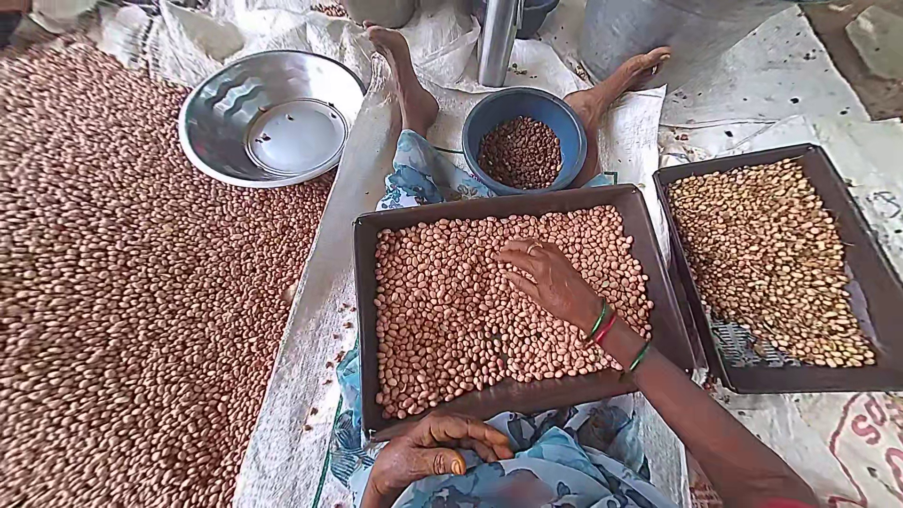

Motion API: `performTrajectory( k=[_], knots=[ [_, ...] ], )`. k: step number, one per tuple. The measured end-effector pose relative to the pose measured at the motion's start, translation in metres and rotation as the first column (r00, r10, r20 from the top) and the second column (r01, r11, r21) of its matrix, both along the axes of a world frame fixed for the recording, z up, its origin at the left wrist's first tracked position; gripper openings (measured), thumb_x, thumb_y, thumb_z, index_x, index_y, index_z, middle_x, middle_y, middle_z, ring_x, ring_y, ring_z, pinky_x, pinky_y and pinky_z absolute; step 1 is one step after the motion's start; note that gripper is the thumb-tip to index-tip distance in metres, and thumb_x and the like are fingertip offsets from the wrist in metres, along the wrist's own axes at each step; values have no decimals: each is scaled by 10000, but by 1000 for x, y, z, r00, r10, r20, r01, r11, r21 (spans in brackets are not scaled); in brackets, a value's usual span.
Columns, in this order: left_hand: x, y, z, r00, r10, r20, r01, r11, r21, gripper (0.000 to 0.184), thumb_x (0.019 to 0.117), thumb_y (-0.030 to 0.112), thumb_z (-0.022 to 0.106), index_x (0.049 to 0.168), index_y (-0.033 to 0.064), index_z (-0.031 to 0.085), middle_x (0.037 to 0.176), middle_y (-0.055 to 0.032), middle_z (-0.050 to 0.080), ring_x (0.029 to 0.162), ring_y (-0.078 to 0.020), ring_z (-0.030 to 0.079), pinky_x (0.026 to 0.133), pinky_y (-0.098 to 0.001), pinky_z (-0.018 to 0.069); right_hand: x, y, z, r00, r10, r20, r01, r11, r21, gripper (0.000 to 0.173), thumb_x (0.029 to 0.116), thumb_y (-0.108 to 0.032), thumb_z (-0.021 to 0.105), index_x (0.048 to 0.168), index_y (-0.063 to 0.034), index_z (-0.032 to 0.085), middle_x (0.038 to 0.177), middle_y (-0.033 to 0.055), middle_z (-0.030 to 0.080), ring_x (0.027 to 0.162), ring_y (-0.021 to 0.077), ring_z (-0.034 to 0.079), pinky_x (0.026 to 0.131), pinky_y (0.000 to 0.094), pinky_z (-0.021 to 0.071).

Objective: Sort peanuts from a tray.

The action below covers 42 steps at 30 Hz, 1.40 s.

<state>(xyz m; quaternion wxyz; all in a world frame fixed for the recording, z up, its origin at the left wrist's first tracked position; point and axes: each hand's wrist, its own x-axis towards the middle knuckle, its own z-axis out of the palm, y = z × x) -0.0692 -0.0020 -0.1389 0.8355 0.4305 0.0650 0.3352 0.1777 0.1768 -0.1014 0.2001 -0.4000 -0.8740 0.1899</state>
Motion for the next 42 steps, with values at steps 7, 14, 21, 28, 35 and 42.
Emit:
performTrajectory(
  k=[7, 14, 21, 28, 35, 42],
  knots=[
    [1, -1, 2, 999, 31, -4, -31, 999, -4, 443, 1049, 356, 543, 1401, 95, 612, 1336, -68, 677, 1212, -130, 647, 1060, -284, 502, -79, 20, -41, 968, 2, -249, -14, 999, -45, 241, 895, -251, 752, 1051, -72, 794, 1098, 150, 731, 1122, 384, 634, 939, 607, 463],
    [-1, 0, -1, 1000, 1, 1, -1, 1000, -1, 427, 1057, 335, 529, 1413, 111, 605, 1356, -56, 667, 1211, -127, 650, 1055, -279, 507, -4, -29, -17, 762, 645, 58, -615, 749, -246, 185, 839, -207, 804, 928, -45, 797, 922, 165, 741, 1064, 430, 657, 918, 636, 440],
    [3, 0, 0, 1000, 13, 12, -13, 1000, -2, 434, 1048, 342, 546, 1417, 121, 605, 1355, -54, 668, 1206, -125, 652, 1056, -278, 504, 100, -13, 31, 960, -67, 273, 65, 998, 17, 143, 871, -164, 791, 975, -68, 809, 1004, 186, 749, 1018, 421, 689, 903, 682, 423],
    [1, 1, -2, 1000, -1, -8, 1, 1000, 28, 427, 1056, 335, 531, 1420, 123, 599, 1349, -48, 672, 1208, -114, 649, 1052, -270, 506, -16, -86, -8, 949, 312, -38, -314, 934, -172, 201, 931, -83, 667, 1097, -87, 780, 1129, 160, 738, 1095, 363, 694, 926, 585, 504],
    [-1, -1, -2, 1000, 14, 0, -14, 1000, 8, 421, 1055, 332, 532, 1410, 119, 608, 1348, -50, 672, 1193, -117, 657, 1041, -272, 515, -14, -86, -8, 944, 327, -49, -319, 860, -399, 180, 956, -66, 645, 1069, -41, 783, 1137, 186, 735, 1122, 392, 668, 929, 585, 487],
    [1, -1, -1, 1000, 5, 8, -5, 1000, -14, 414, 1052, 311, 542, 1416, 125, 606, 1355, -37, 667, 1217, -106, 640, 1052, -260, 502, 86, -57, 17, 946, -310, 97, 323, 928, -184, 186, 984, -93, 615, 1022, -3, 773, 950, 210, 724, 861, 382, 704, 781, 559, 546]
  ],
)
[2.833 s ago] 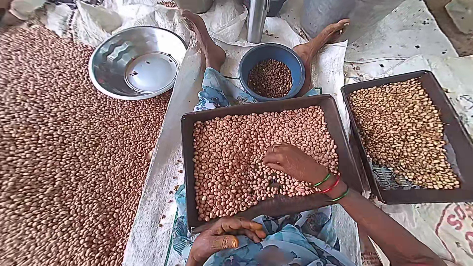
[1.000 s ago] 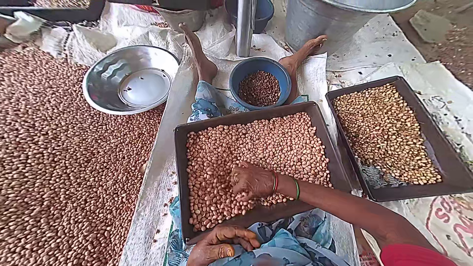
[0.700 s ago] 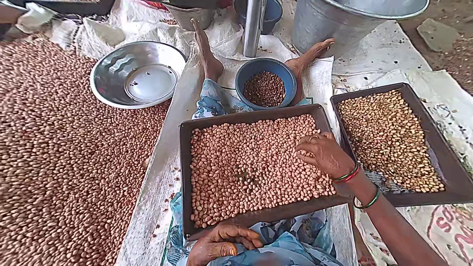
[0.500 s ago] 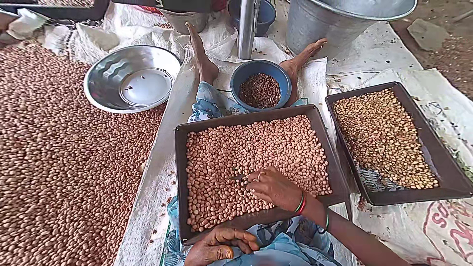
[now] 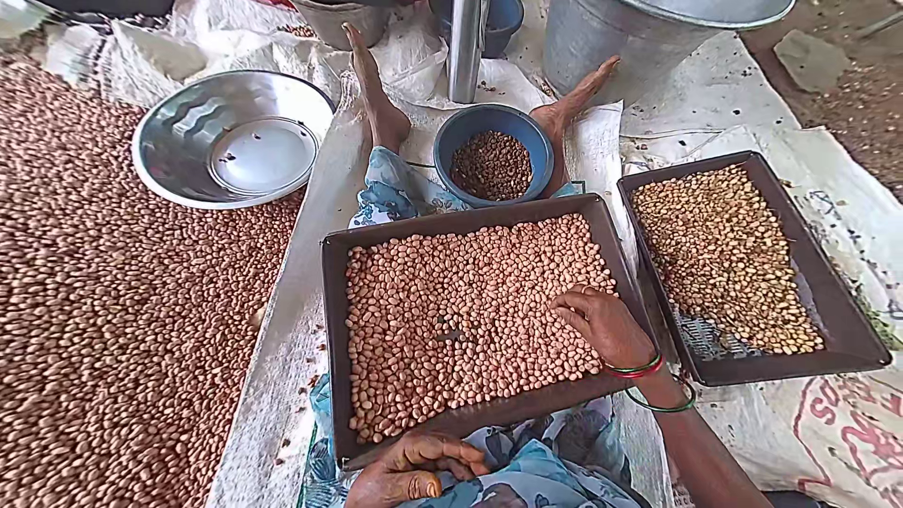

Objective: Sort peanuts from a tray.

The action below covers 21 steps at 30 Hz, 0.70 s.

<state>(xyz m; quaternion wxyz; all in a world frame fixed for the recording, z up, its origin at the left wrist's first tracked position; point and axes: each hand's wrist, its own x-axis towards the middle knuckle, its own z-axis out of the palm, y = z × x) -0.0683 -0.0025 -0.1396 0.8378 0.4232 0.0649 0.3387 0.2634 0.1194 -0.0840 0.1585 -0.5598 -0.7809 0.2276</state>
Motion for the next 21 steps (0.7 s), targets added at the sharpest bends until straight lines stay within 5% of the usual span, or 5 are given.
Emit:
performTrajectory(
  k=[12, 17, 19, 21],
  knots=[
    [-2, 0, 1, 1000, 1, -26, -1, 1000, -7, 418, 1050, 324, 545, 1409, 121, 610, 1340, -40, 677, 1209, -108, 645, 1049, -260, 503, -21, -35, -25, 984, -10, 178, 20, 998, -59, 218, 929, -138, 692, 1061, 21, 762, 1047, 283, 704, 989, 462, 695, 873, 582, 538],
    [-2, -1, -1, 1000, 4, -11, -4, 1000, -9, 414, 1050, 310, 547, 1411, 117, 609, 1354, -44, 668, 1221, -116, 639, 1056, -266, 500, -28, -32, -27, 983, -11, 182, 21, 998, -56, 201, 928, -157, 672, 988, 12, 763, 952, 270, 702, 938, 464, 696, 825, 593, 531],
    [-1, 0, 0, 1000, 7, -10, -7, 1000, -3, 413, 1050, 314, 547, 1410, 125, 611, 1351, -39, 670, 1215, -113, 642, 1055, -265, 501, -23, -30, -22, 993, -20, 117, 32, 994, -102, 200, 935, -160, 663, 972, 9, 764, 956, 254, 705, 933, 431, 698, 817, 567, 538],
    [-1, 0, 1, 1000, 6, -14, -7, 1000, -4, 413, 1049, 322, 548, 1408, 129, 614, 1342, -34, 675, 1205, -109, 647, 1051, -265, 506, -3, -27, -17, 983, -127, -136, 118, 990, -72, 190, 917, -145, 660, 941, 10, 767, 877, 163, 698, 763, 253, 645, 699, 403, 520]
  ],
)
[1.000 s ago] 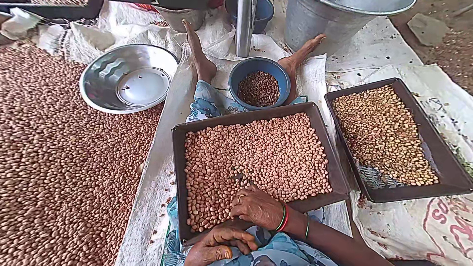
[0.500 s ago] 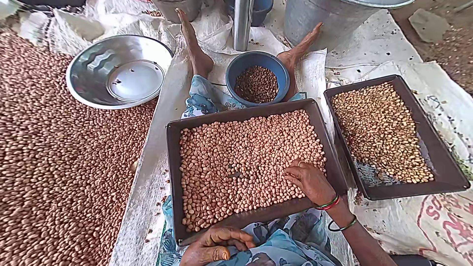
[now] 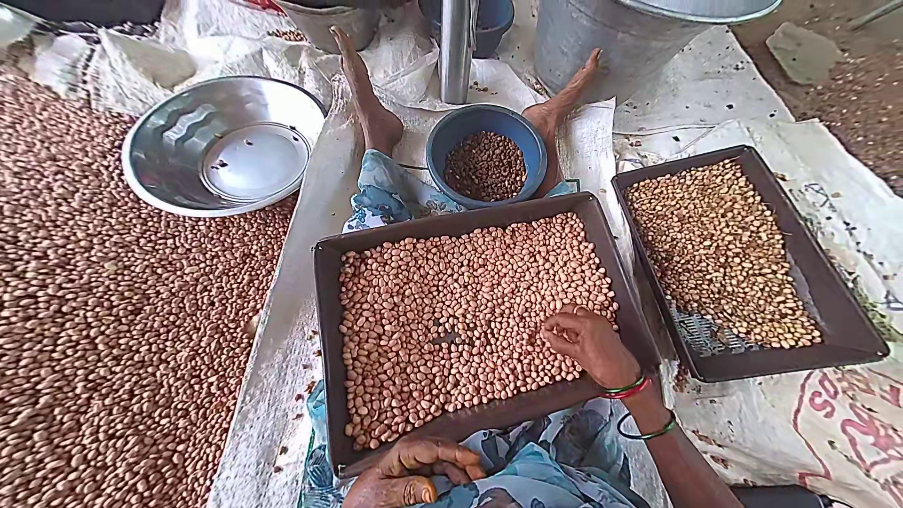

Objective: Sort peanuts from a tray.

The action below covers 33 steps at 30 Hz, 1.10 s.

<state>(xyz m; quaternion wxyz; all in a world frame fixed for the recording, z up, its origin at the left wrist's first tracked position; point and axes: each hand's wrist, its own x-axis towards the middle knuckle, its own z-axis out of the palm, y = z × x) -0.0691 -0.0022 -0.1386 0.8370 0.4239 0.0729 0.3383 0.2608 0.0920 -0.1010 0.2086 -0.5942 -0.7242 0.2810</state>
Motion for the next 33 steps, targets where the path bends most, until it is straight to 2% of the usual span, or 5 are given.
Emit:
performTrajectory(
  k=[5, 13, 19, 27, 33],
  knots=[
    [-2, -1, 1, 1000, -18, -2, 18, 1000, -8, 412, 1050, 318, 548, 1406, 122, 615, 1358, -31, 664, 1215, -103, 637, 1055, -264, 499, 58, 16, 25, 376, -456, -807, 580, 794, -179, 393, 1124, -275, 244, 1062, -202, 625, 790, -147, 652, 594, -40, 565, 563, 115, 483],
    [-1, -1, 0, 1000, -1, -26, 1, 1000, 5, 414, 1051, 339, 542, 1407, 143, 616, 1350, -19, 671, 1201, -95, 645, 1044, -263, 507, -41, 1, -5, 886, 174, -430, -224, 972, -67, 259, 972, -77, 557, 1136, 25, 730, 1095, 117, 734, 963, 142, 691, 862, 297, 556],
    [-3, -2, 2, 999, 14, -44, -14, 1000, -2, 398, 1060, 326, 525, 1395, 135, 625, 1345, -14, 673, 1195, -94, 646, 1043, -265, 508, -159, -10, -6, 606, 795, -29, -773, 580, -257, 275, 954, -83, 672, 1216, -130, 744, 1364, 189, 630, 1448, 458, 390, 1040, 768, 295],
    [-3, 0, 5, 999, 1, -45, -1, 1000, -13, 394, 1058, 311, 533, 1402, 139, 621, 1334, -4, 681, 1200, -78, 643, 1050, -256, 503, -97, 22, 20, 839, 498, 218, -418, 848, -325, 322, 981, -39, 587, 1261, -123, 722, 1502, 161, 545, 1524, 414, 292, 1140, 722, 212],
    [-2, 1, 5, 998, 3, -59, -1, 1000, 21, 399, 1060, 330, 520, 1394, 140, 626, 1346, 8, 673, 1208, -71, 635, 1047, -252, 500, 49, 26, 37, 973, -183, 139, 159, 973, 167, 106, 927, -16, 693, 987, 36, 763, 914, 230, 713, 817, 378, 694, 762, 547, 545]
  ],
)
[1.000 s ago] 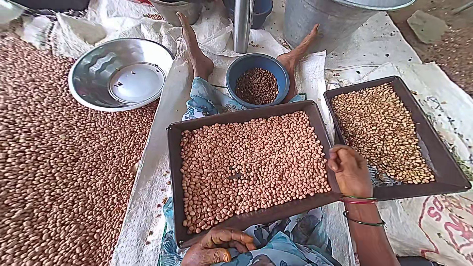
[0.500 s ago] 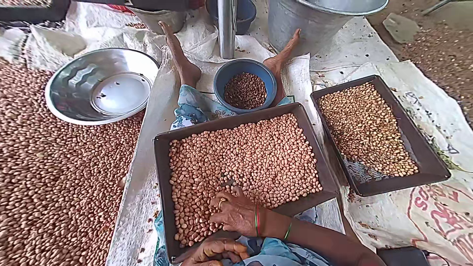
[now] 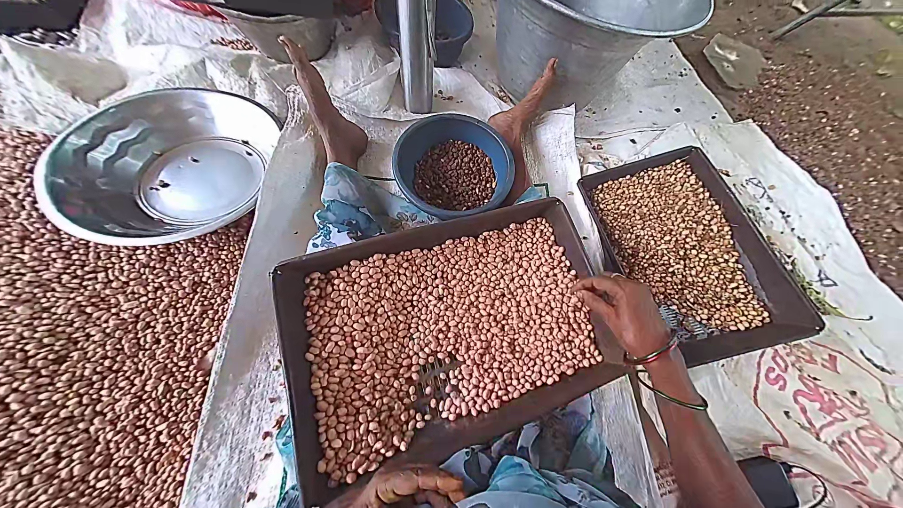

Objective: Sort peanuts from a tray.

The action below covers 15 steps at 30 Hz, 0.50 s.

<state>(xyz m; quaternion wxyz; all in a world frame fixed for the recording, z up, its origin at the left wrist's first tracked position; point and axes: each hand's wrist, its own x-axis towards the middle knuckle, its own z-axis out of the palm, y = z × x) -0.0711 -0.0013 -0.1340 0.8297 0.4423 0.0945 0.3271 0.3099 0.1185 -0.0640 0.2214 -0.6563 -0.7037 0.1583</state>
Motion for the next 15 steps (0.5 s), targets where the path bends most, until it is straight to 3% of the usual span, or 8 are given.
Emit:
performTrajectory(
  k=[2, 6, 10, 14, 15],
  knots=[
    [0, 0, 1, 1000, -4, -10, 4, 1000, -7, 395, 1061, 327, 519, 1396, 147, 626, 1350, 12, 671, 1211, -73, 635, 1050, -251, 500, 13, -16, 0, 999, -10, 39, 12, 999, -40, 117, 939, -16, 674, 984, 30, 772, 906, 225, 728, 824, 384, 708, 779, 561, 550],
    [-2, -1, -2, 1000, 1, -25, -1, 1000, -6, 400, 1060, 337, 520, 1400, 154, 624, 1344, 3, 675, 1205, -81, 640, 1044, -252, 503, -1, -42, -14, 993, 112, 18, -109, 984, -144, 139, 919, -26, 668, 987, 20, 781, 953, 242, 742, 889, 426, 717, 804, 564, 555],
    [-1, -2, 0, 1000, 16, -11, -16, 1000, -21, 402, 1062, 336, 514, 1403, 152, 622, 1339, -1, 678, 1199, -83, 644, 1044, -249, 502, -22, -51, -36, 987, 68, 143, -45, 987, -156, 188, 936, -60, 674, 1073, 34, 761, 1010, 273, 727, 938, 461, 718, 812, 582, 562],
    [-1, -3, 0, 1000, 8, 9, -8, 999, -47, 410, 1058, 333, 523, 1414, 151, 614, 1347, -9, 674, 1208, -89, 641, 1053, -249, 495, -18, -44, -23, 989, 103, 106, -60, 935, -349, 199, 979, -70, 626, 1099, 44, 738, 1021, 267, 713, 948, 435, 700, 846, 566, 535],
    [0, -3, 1, 1000, 10, 5, -9, 999, -51, 409, 1056, 335, 525, 1411, 153, 617, 1342, -8, 677, 1203, -87, 642, 1051, -247, 495, -11, -42, -18, 993, 78, 89, -45, 942, -333, 196, 974, -73, 626, 1081, 45, 741, 994, 261, 713, 918, 420, 696, 833, 559, 532]
  ],
)
